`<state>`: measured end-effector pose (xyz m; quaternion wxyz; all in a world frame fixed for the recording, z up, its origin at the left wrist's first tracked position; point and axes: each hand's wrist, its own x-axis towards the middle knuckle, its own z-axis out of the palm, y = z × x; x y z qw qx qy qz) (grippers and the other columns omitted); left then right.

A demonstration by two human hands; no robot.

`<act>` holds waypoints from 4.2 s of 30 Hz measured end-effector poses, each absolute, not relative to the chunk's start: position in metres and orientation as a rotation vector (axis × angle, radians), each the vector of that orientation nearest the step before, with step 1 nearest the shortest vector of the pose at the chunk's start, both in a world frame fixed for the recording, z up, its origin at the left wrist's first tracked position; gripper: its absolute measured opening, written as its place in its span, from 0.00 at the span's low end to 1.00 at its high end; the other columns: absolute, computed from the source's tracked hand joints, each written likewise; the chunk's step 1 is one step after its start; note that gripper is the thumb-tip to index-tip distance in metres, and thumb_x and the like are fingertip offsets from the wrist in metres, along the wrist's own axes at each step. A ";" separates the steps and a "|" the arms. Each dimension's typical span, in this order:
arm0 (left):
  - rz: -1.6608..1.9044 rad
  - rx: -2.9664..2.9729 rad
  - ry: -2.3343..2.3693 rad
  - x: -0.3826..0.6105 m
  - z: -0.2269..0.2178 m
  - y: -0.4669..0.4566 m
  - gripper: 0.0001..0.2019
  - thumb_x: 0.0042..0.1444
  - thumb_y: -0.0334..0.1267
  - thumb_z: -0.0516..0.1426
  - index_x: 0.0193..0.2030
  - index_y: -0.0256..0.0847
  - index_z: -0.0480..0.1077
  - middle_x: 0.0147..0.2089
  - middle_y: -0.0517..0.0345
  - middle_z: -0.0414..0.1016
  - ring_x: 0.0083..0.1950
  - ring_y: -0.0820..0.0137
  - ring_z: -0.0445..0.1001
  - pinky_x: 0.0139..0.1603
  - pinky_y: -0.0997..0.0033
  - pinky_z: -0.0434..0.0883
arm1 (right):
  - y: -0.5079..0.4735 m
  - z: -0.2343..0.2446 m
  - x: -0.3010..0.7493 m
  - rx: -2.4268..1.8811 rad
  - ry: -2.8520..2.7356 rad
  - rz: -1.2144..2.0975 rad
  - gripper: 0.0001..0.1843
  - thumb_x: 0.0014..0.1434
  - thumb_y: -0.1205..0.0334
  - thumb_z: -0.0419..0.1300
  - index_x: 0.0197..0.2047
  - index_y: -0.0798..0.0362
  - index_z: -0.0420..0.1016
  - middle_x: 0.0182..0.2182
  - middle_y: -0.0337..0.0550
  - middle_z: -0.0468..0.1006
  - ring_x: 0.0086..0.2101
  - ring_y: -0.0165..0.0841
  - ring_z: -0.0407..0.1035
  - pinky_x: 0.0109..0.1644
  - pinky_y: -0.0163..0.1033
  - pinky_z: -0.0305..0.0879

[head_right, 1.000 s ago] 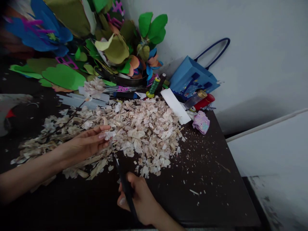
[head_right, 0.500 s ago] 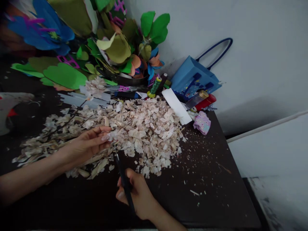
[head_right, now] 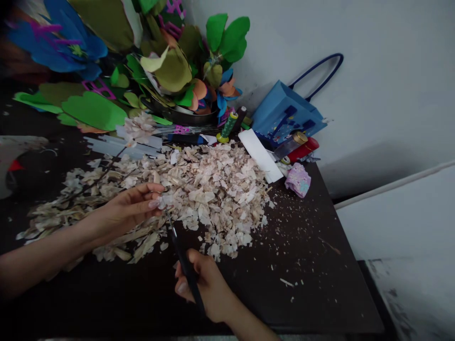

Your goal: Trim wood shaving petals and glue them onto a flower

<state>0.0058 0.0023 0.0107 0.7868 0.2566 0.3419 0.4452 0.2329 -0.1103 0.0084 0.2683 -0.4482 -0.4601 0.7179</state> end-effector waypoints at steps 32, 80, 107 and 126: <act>1.020 0.798 0.791 0.006 0.009 0.000 0.16 0.46 0.38 0.74 0.41 0.41 0.78 0.32 0.65 0.77 0.32 0.77 0.77 0.38 0.79 0.77 | -0.110 0.011 0.231 -1.256 -1.320 1.850 0.34 0.54 0.27 0.62 0.35 0.54 0.68 0.22 0.34 0.65 0.21 0.26 0.56 0.24 0.31 0.52; 0.671 1.173 0.665 -0.019 0.010 0.024 0.14 0.54 0.32 0.68 0.47 0.44 0.76 0.34 0.60 0.77 0.35 0.72 0.78 0.36 0.76 0.73 | -0.109 0.024 0.256 -1.292 -1.356 2.041 0.36 0.50 0.25 0.63 0.33 0.54 0.67 0.19 0.32 0.63 0.18 0.23 0.55 0.21 0.30 0.51; 0.532 1.174 0.639 -0.027 0.013 0.031 0.14 0.51 0.32 0.68 0.46 0.44 0.78 0.34 0.58 0.79 0.33 0.70 0.78 0.34 0.75 0.74 | -0.104 0.035 0.255 -1.494 -1.407 1.988 0.32 0.48 0.31 0.68 0.28 0.54 0.68 0.20 0.33 0.65 0.20 0.24 0.57 0.22 0.30 0.53; 0.680 1.288 0.711 -0.022 0.021 0.021 0.13 0.53 0.29 0.64 0.46 0.40 0.76 0.34 0.61 0.78 0.34 0.73 0.77 0.35 0.79 0.73 | -0.111 0.018 0.256 -1.399 -1.369 1.926 0.36 0.51 0.25 0.62 0.34 0.54 0.66 0.21 0.32 0.63 0.19 0.23 0.55 0.23 0.31 0.53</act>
